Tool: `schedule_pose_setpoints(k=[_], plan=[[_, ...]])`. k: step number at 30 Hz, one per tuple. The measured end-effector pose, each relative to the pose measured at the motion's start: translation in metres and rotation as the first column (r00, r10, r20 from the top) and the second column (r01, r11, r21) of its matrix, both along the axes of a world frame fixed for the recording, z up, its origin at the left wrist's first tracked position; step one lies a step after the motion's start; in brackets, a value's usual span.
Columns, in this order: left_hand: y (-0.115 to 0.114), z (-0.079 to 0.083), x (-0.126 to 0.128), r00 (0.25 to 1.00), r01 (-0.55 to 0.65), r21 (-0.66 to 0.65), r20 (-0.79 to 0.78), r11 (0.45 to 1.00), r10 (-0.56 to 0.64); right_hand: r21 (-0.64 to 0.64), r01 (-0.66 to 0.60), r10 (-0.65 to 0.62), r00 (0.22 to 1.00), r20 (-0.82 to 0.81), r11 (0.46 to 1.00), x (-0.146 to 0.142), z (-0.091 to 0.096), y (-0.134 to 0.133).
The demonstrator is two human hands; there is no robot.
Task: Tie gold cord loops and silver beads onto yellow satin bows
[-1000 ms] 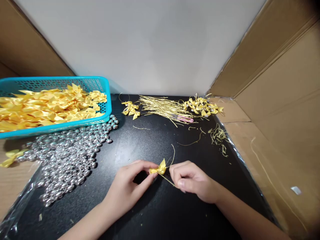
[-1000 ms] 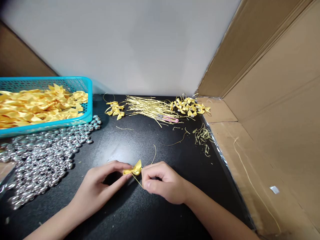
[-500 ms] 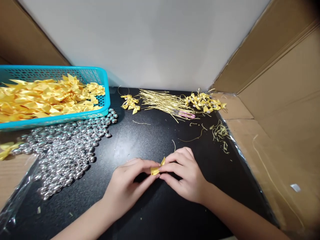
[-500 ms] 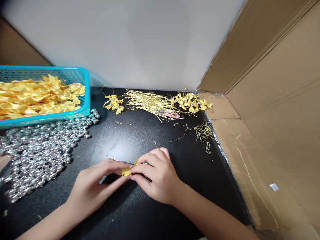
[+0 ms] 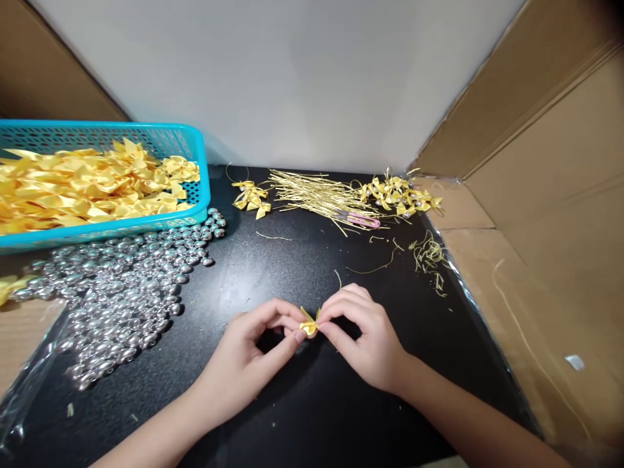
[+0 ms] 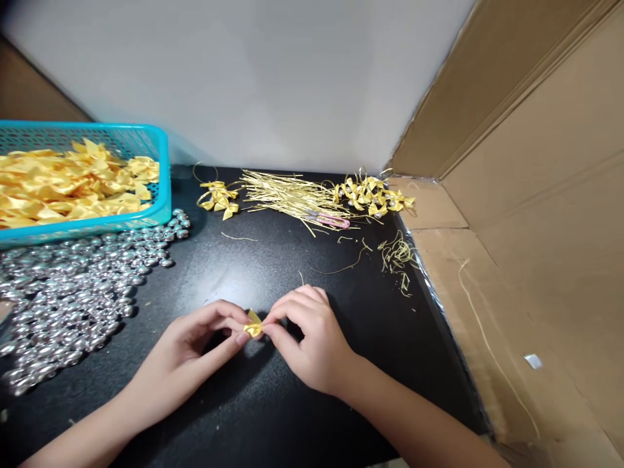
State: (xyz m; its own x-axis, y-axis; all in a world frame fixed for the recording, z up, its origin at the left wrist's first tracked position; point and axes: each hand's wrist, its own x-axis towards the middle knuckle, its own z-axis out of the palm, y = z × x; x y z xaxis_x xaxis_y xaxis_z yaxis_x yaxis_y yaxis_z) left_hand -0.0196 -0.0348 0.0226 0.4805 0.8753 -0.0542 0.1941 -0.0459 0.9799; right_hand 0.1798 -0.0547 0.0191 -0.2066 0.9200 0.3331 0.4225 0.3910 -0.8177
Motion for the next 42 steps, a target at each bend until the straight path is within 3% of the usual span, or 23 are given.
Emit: schedule_pose_setpoints(k=[3,6,10,15,18,22,26,33,37,42], plan=[[0.000,-0.001,0.000,1.000,-0.003,0.013,-0.024,1.000,0.003,-0.128,-0.028,0.022,0.999,-0.047,0.991,-0.001,0.002,-0.001],[0.000,-0.001,-0.001,0.998,0.012,0.055,-0.059,0.998,-0.009,-0.168,-0.031,0.020,0.998,-0.066,0.985,-0.001,0.002,-0.002],[0.001,-0.001,-0.001,0.995,0.061,0.154,-0.092,0.986,-0.047,-0.093,-0.017,0.014,0.999,-0.036,0.996,-0.004,-0.001,-0.003],[0.000,-0.004,-0.001,0.982,0.132,0.346,-0.171,0.929,-0.076,-0.049,0.012,-0.010,0.999,0.037,0.999,-0.008,-0.004,-0.005],[-0.001,-0.005,-0.001,0.979,0.153,0.395,-0.183,0.906,-0.085,-0.006,0.033,-0.032,0.996,0.082,0.999,-0.010,-0.005,-0.005],[-0.004,-0.005,0.001,0.987,0.097,0.450,-0.155,0.888,-0.030,0.219,0.084,-0.131,0.968,0.212,0.972,-0.010,-0.007,-0.007],[-0.004,-0.002,0.002,0.985,0.084,0.580,-0.173,0.810,0.022,0.437,0.040,-0.199,0.925,0.324,0.899,-0.009,-0.008,-0.008],[-0.006,0.004,0.006,0.989,0.066,0.736,-0.137,0.673,0.053,0.541,0.003,-0.211,0.923,0.323,0.841,-0.007,-0.006,-0.009],[-0.008,0.005,0.002,0.989,0.079,0.794,-0.139,0.603,0.053,0.479,0.072,-0.195,0.958,0.211,0.875,-0.008,-0.004,-0.009],[-0.006,0.006,-0.005,0.981,0.118,0.843,-0.180,0.525,0.067,0.373,0.071,-0.108,0.991,0.078,0.925,-0.007,-0.001,-0.009]])
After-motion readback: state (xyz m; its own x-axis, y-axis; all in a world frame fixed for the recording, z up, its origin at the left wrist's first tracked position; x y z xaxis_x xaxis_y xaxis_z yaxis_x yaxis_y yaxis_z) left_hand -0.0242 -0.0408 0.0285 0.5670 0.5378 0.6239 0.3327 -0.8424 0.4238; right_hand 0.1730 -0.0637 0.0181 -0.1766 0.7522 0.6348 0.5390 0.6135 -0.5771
